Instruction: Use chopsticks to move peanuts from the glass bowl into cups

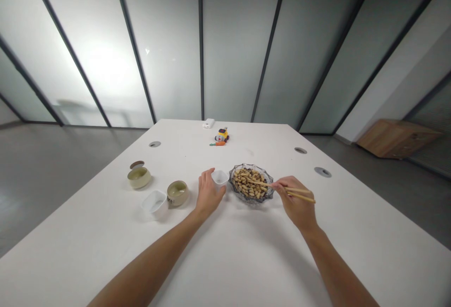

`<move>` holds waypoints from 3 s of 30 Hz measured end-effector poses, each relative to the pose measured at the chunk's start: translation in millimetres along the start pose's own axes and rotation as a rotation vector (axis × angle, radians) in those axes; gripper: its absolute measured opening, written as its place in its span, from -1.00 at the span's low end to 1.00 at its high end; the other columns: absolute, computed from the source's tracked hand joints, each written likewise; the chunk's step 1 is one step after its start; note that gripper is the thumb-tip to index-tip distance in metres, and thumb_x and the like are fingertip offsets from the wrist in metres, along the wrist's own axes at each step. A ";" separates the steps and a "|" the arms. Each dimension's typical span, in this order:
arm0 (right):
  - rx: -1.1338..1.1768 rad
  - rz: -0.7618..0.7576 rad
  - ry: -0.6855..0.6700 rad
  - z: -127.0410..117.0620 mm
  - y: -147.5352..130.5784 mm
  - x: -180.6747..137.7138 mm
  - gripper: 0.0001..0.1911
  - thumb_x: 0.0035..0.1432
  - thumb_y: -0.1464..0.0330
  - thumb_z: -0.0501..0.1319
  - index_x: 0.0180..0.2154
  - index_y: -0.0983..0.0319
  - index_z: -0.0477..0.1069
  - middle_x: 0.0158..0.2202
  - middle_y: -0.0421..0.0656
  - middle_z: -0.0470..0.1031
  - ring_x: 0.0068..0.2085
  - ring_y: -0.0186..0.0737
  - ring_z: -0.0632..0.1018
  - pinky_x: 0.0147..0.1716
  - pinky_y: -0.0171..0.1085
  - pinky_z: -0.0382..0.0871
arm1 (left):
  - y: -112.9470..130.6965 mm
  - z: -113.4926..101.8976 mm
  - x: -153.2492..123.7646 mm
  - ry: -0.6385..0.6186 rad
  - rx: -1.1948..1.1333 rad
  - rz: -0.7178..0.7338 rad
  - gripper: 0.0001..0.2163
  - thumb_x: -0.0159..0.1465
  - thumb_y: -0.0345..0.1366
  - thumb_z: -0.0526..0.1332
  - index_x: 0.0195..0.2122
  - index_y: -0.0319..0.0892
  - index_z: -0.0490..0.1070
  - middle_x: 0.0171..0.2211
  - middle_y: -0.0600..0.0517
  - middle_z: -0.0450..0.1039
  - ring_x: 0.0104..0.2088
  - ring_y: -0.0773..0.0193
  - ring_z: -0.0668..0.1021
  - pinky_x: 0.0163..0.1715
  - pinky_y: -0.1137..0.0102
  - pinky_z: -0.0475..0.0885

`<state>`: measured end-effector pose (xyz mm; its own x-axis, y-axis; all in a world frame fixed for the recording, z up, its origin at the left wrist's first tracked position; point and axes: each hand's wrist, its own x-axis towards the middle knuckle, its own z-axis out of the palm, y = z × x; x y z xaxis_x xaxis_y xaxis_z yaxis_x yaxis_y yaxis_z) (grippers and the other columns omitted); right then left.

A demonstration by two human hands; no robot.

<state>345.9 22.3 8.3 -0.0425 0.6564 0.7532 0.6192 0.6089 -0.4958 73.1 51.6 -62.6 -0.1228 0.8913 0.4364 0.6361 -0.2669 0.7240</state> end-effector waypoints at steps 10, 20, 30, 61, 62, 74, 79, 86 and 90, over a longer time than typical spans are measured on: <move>-0.060 -0.088 0.043 -1.9 -1.1 1.0 -0.63 0.40 0.10 0.24 -0.39 0.15 0.57 -0.42 -0.15 0.57 -0.40 -0.21 0.57 -0.37 -0.25 0.44 | 0.5 0.1 1.1 0.061 -0.037 0.026 -0.45 0.18 -0.38 0.34 0.20 -0.20 0.25 0.14 -0.18 0.36 0.20 -0.08 0.41 0.24 -0.01 0.36; -0.092 -0.084 0.207 1.7 0.4 -1.5 -0.69 0.42 0.20 0.24 -0.37 0.18 0.54 -0.41 -0.17 0.56 -0.37 -0.22 0.57 -0.33 -0.24 0.43 | 1.5 -1.6 0.3 0.093 -0.076 0.073 -0.46 0.17 -0.37 0.34 0.18 -0.16 0.26 0.12 -0.16 0.38 0.16 -0.06 0.43 0.14 0.04 0.42; -0.138 -0.103 0.208 2.5 -1.0 -0.9 -0.67 0.43 0.20 0.23 -0.39 0.18 0.52 -0.42 -0.18 0.55 -0.40 -0.24 0.55 -0.35 -0.26 0.40 | -1.0 1.1 0.8 0.063 -0.029 0.035 -0.46 0.17 -0.40 0.33 0.18 -0.19 0.26 0.12 -0.17 0.38 0.18 -0.08 0.42 0.20 -0.02 0.37; 0.211 -0.022 0.052 32.8 -43.0 -21.5 -0.77 0.38 0.15 0.29 -0.25 0.10 0.65 -0.26 -0.10 0.65 -0.23 -0.10 0.65 -0.20 -0.12 0.58 | 5.9 -4.9 -1.1 0.078 -0.055 0.076 -0.46 0.15 -0.42 0.33 0.18 -0.13 0.29 0.11 -0.12 0.40 0.17 -0.06 0.43 0.21 0.01 0.39; 0.212 -0.016 0.052 32.3 -41.8 -21.0 -0.77 0.38 0.15 0.29 -0.24 0.10 0.66 -0.26 -0.10 0.65 -0.23 -0.10 0.65 -0.20 -0.12 0.58 | 5.0 -5.5 -1.5 0.069 -0.064 0.071 -0.46 0.16 -0.41 0.33 0.19 -0.14 0.29 0.12 -0.13 0.40 0.18 -0.06 0.43 0.21 0.02 0.39; 0.081 0.052 0.171 7.0 -2.9 -5.1 -0.64 0.41 0.09 0.23 -0.33 0.17 0.58 -0.35 -0.14 0.56 -0.32 -0.17 0.57 -0.30 -0.21 0.46 | -11.6 -16.7 0.0 -0.115 -0.141 0.023 -0.35 0.20 -0.43 0.32 0.34 -0.21 0.24 0.29 -0.25 0.38 0.32 -0.06 0.42 0.35 0.01 0.28; 0.112 0.109 0.165 3.5 3.5 -1.2 -0.58 0.40 0.04 0.21 -0.37 0.18 0.56 -0.36 -0.13 0.57 -0.32 -0.16 0.59 -0.31 -0.21 0.47 | -21.1 -25.4 -9.9 -0.138 -0.194 -0.011 -0.26 0.25 -0.37 0.31 0.43 -0.12 0.10 0.22 -0.18 0.47 0.24 0.01 0.51 0.28 0.03 0.37; 0.121 0.134 0.144 9.1 -0.1 0.2 -0.51 0.35 -0.05 0.23 -0.41 0.18 0.55 -0.43 -0.14 0.56 -0.39 -0.16 0.59 -0.38 -0.22 0.47 | -21.7 -22.5 -7.7 -0.166 -0.212 -0.046 -0.24 0.23 -0.30 0.36 0.43 -0.16 0.10 0.23 -0.23 0.46 0.24 0.00 0.51 0.28 0.02 0.35; 0.093 0.094 0.094 11.9 -2.5 -1.3 -0.51 0.36 -0.05 0.22 -0.40 0.17 0.57 -0.42 -0.13 0.57 -0.39 -0.17 0.58 -0.38 -0.22 0.47 | -22.1 -23.2 -7.2 -0.145 -0.188 -0.028 -0.26 0.21 -0.31 0.38 0.40 -0.20 0.16 0.18 -0.25 0.49 0.21 -0.02 0.53 0.25 0.05 0.38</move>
<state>335.1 25.2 3.4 0.0880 0.6706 0.7366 0.5414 0.5885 -0.6005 42.3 42.5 -69.4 -0.0190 0.9390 0.3435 0.4790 -0.2931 0.8274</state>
